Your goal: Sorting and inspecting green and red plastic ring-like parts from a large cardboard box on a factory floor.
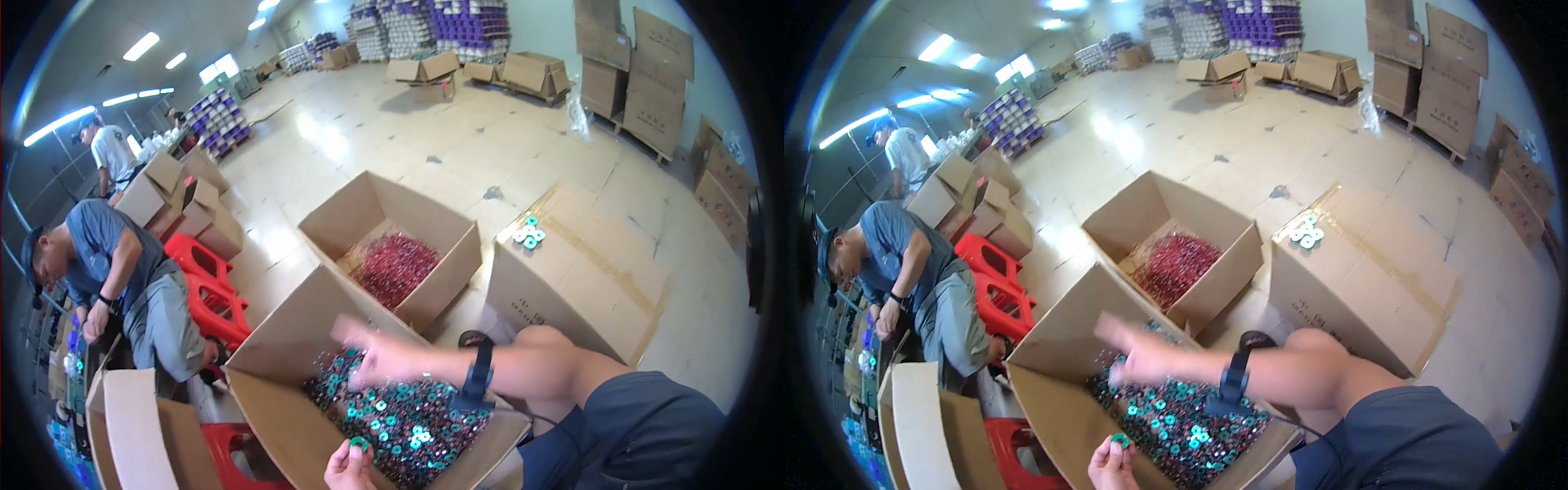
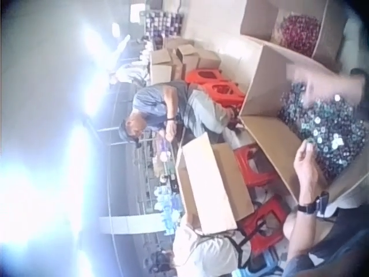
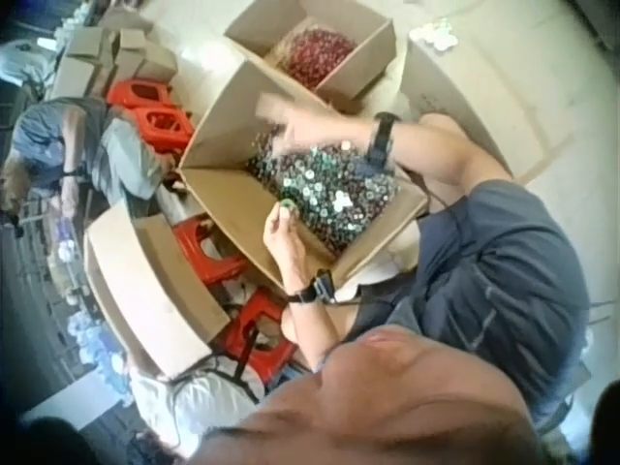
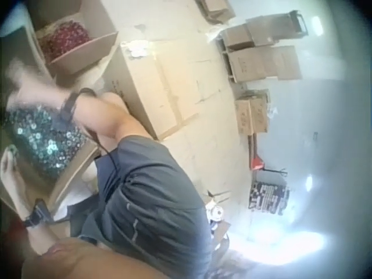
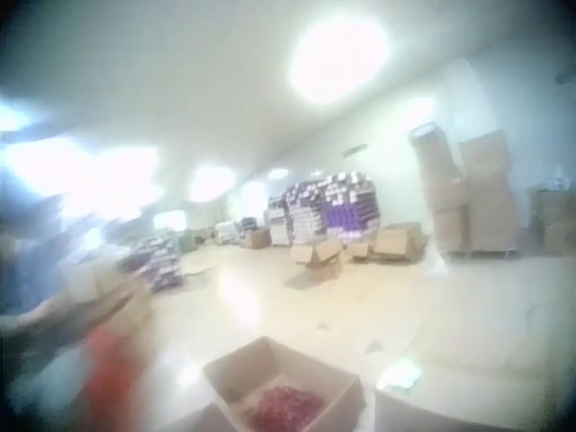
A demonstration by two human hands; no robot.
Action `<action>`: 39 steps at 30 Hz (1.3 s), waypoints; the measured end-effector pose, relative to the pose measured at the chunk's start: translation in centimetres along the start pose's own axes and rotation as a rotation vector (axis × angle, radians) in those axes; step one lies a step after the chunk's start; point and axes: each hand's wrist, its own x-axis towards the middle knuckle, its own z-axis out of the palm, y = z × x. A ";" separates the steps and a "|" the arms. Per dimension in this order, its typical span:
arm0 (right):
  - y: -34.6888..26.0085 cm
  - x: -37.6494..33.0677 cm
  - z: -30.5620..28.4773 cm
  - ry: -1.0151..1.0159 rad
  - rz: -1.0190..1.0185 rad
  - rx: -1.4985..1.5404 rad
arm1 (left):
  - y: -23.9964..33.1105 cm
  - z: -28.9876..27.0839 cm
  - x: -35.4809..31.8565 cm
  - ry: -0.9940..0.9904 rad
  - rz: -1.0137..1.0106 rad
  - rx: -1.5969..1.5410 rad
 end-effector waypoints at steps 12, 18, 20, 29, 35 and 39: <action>-6.2 -2.8 -3.6 0.055 0.231 -0.259 | -0.5 -0.6 0.0 -0.247 -0.100 0.046; -0.1 -5.4 -26.2 0.829 0.504 -0.403 | 0.7 -0.9 -0.7 -0.218 -0.060 0.070; 4.5 -11.4 -36.5 1.047 0.712 -0.735 | 0.7 -0.3 -0.5 -0.273 -0.065 0.041; 8.6 -14.6 -39.7 1.083 1.077 -0.671 | 0.1 -0.2 -1.0 -0.227 -0.094 0.040; 9.1 -13.5 -42.7 0.799 1.168 -1.154 | -0.7 -2.3 0.7 -0.222 -0.026 0.025; 4.2 -8.4 -34.0 0.677 0.485 -1.002 | 0.7 -1.3 1.9 -0.137 0.038 0.009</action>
